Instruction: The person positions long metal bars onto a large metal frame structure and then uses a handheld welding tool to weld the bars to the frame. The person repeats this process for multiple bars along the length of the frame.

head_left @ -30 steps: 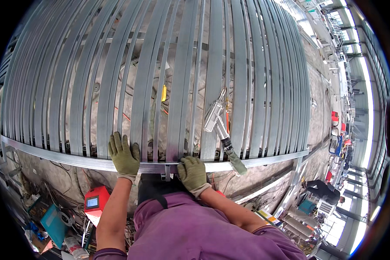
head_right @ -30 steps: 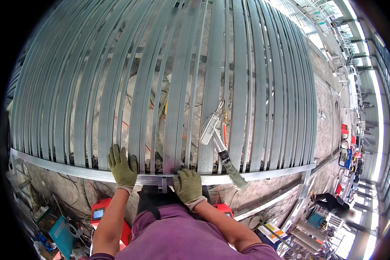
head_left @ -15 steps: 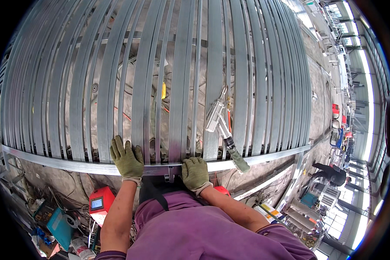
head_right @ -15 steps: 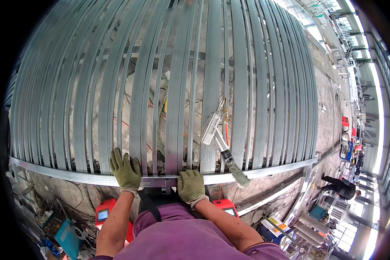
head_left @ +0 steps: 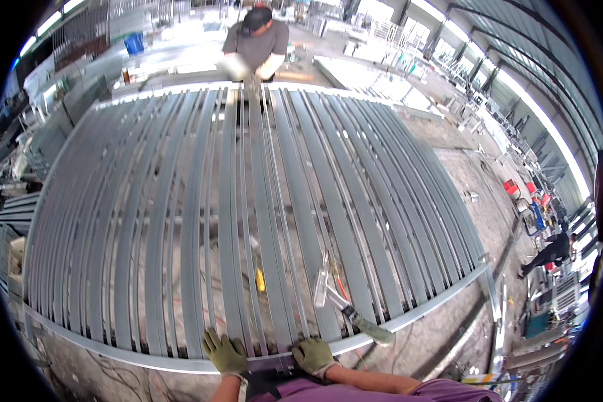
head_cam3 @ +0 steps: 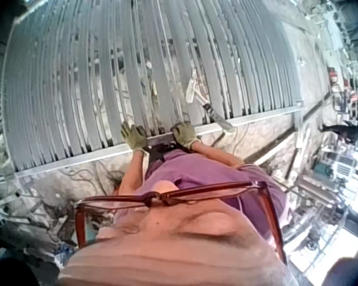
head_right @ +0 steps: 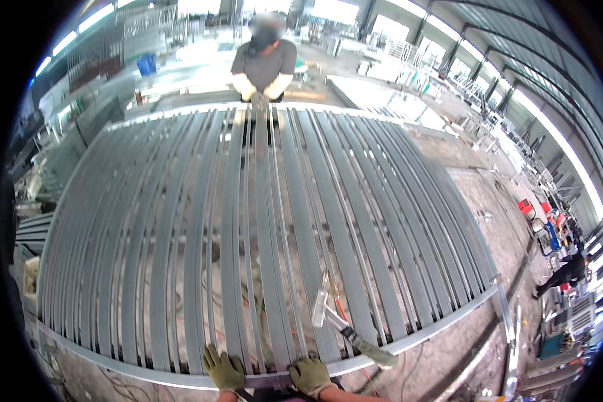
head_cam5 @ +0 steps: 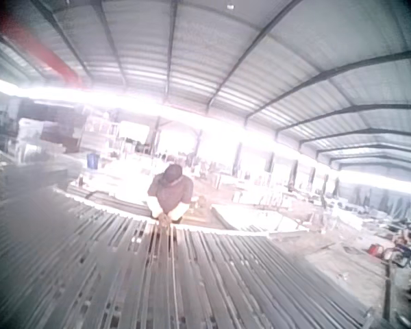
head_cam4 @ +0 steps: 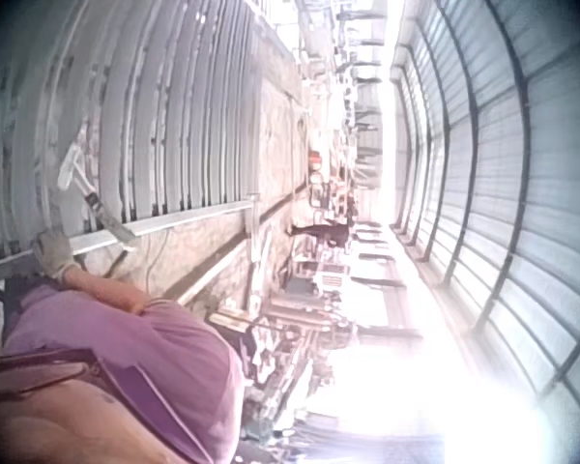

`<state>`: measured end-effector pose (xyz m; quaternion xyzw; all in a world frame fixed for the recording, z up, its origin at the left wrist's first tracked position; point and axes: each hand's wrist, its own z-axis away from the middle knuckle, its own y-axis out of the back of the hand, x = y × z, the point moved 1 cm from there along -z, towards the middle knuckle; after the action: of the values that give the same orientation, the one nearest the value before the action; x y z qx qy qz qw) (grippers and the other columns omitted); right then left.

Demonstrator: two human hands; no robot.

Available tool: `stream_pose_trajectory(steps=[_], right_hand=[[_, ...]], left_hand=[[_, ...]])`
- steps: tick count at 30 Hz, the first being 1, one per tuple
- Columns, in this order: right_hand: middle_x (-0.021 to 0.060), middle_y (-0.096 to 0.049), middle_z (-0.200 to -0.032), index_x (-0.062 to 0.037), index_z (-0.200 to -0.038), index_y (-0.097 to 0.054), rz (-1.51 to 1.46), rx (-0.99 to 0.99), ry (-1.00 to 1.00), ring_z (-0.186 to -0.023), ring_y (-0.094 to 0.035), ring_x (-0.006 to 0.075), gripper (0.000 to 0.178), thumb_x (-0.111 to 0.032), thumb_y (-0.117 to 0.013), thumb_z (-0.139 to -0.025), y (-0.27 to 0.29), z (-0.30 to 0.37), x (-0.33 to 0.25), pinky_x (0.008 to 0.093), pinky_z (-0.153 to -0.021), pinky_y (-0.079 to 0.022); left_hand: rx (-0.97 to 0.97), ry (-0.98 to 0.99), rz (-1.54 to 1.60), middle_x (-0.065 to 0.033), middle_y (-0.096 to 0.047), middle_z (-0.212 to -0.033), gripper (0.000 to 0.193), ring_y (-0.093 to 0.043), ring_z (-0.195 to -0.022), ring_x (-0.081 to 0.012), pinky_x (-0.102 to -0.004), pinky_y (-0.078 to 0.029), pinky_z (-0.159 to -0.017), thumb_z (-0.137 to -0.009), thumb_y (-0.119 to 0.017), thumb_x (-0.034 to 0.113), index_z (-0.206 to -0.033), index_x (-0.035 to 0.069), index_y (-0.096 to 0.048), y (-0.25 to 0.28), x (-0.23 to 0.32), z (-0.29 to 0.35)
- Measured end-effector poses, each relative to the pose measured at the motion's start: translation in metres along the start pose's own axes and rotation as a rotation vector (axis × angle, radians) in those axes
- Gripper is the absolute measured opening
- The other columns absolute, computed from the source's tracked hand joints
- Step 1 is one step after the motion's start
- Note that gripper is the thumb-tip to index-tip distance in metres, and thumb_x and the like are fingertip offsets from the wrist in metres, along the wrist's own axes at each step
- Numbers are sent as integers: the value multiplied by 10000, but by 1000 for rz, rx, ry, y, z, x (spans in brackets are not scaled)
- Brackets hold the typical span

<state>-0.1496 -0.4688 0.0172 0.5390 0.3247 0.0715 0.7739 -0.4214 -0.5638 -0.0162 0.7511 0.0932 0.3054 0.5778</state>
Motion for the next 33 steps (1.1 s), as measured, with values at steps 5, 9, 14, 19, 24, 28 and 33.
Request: stream_pose_trajectory(steps=[5, 9, 14, 19, 24, 28, 33], right_hand=[[213, -777, -1015, -46, -953, -786, 91, -21, -192, -1003, -713, 435, 511, -499, -560, -1021, 20, -3, -41, 530, -972, -525], [218, -775, -1046, -49, -991, -795, 95, -34, -176, -1047, -705, 431, 499, -476, -539, -1024, 16, -3, -42, 529, -999, -521], [233, -758, -1051, -37, -1072, -761, 56, 7, -160, -1000, -697, 455, 449, -426, -538, -1039, 4, -2, -34, 567, -922, -532], [216, -734, -1097, -68, -1033, -752, 95, 11, -301, -1109, -654, 427, 402, -408, -537, -1036, -8, -1, -39, 553, -1035, -469], [210, -736, -1116, -69, -1035, -752, 55, -41, -275, -1144, -647, 413, 401, -416, -551, -1030, 2, -4, -45, 538, -1052, -471], [208, -741, -1125, -65, -1050, -759, 61, -54, -286, -1162, -645, 413, 405, -409, -545, -1033, 3, -3, -45, 526, -1049, -477], [196, -755, -1106, -70, -1028, -771, 44, -155, -228, -1104, -671, 413, 413, -408, -533, -1039, 19, -2, -46, 514, -1029, -489]], left_hand=[[14, -19, -1, -386, -449, -1566, 436, -390, -1483, -578, -654, -259, -1256, -961, -619, 307, -1122, -96, -660, 17, 9, -4], [-26, 25, 6, -348, -382, -1652, 431, -295, -1569, -530, -638, -213, -1283, -1004, -552, 398, -1134, 10, -686, 5, -2, 4], [-74, 50, -21, -345, -383, -1651, 432, -303, -1561, -532, -646, -220, -1277, -1004, -557, 396, -1148, 9, -683, 6, 1, 7], [-114, 73, -22, -342, -377, -1656, 433, -289, -1566, -534, -651, -210, -1278, -1007, -553, 398, -1155, 12, -682, 10, 14, -3], [-155, 98, -46, -334, -364, -1666, 442, -262, -1577, -530, -655, -196, -1280, -1016, -545, 410, -1157, 13, -680, 4, 1, 3], [-167, 97, -46, -330, -323, -1692, 462, -223, -1607, -492, -633, -180, -1296, -1022, -536, 418, -1189, 14, -686, -1, -1, 2], [-176, 63, -41, -324, -335, -1691, 478, -242, -1600, -496, -624, -177, -1300, -1013, -531, 412, -1223, 12, -689, 4, -4, -3]])
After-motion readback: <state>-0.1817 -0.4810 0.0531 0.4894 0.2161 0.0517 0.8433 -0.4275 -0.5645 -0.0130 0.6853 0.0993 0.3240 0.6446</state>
